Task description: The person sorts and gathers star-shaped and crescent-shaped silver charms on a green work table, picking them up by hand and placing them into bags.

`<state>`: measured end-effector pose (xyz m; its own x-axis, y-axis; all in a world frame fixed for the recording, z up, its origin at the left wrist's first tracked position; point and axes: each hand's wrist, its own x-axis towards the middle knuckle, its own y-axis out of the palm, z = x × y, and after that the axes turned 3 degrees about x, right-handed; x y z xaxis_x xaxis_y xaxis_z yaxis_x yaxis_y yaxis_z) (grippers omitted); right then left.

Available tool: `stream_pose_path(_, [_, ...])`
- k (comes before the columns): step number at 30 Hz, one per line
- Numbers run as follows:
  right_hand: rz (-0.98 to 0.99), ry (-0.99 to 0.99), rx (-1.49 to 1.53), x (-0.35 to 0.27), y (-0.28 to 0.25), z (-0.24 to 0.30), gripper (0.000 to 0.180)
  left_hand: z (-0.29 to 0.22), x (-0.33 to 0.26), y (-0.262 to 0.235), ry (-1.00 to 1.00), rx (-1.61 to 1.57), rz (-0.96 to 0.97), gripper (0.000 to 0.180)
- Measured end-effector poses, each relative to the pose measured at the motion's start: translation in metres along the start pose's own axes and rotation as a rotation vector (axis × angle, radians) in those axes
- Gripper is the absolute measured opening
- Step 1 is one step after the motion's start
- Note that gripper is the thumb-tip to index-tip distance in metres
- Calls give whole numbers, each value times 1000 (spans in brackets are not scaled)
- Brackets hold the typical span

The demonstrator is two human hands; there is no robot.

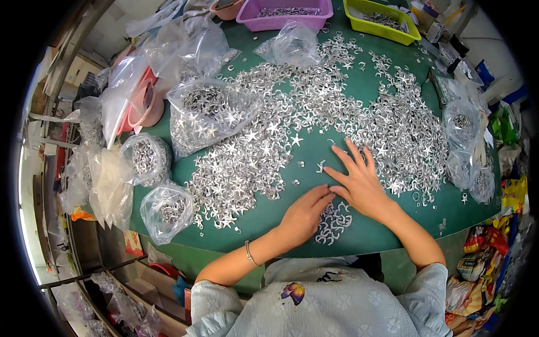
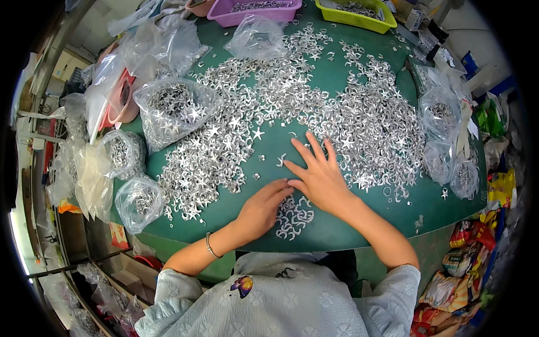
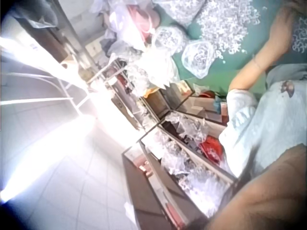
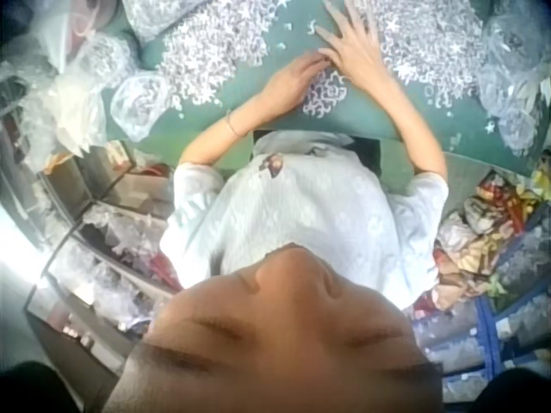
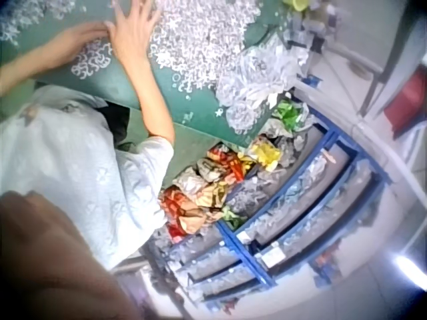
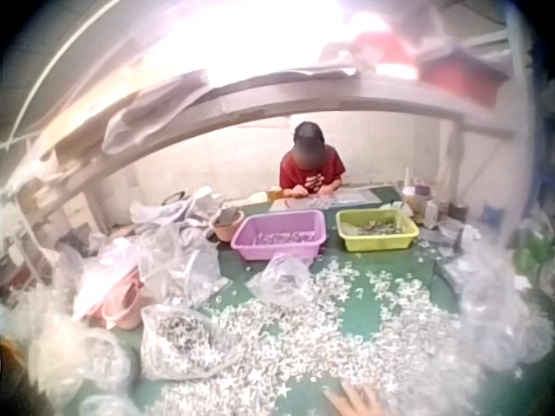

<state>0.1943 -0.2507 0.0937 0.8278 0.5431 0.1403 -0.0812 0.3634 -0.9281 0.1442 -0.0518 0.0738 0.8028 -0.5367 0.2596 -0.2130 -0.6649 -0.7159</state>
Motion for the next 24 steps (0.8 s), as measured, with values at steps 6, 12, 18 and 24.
stream_pose_path(6, [-95, 10, 36, 6, 7, -16, 38, 6, 31, -1, -167, 197, -215, 36])
stream_pose_path(12, [-76, 60, -103, -2, 4, -15, 38, 22, 36, 5, -134, 321, -172, 29])
stream_pose_path(18, [-20, -39, -19, -5, 6, 0, 37, 8, 8, 1, -142, 89, -104, 28])
stream_pose_path(24, [32, -21, 148, -7, -11, -17, 36, 10, 12, 0, -182, -43, -80, 43])
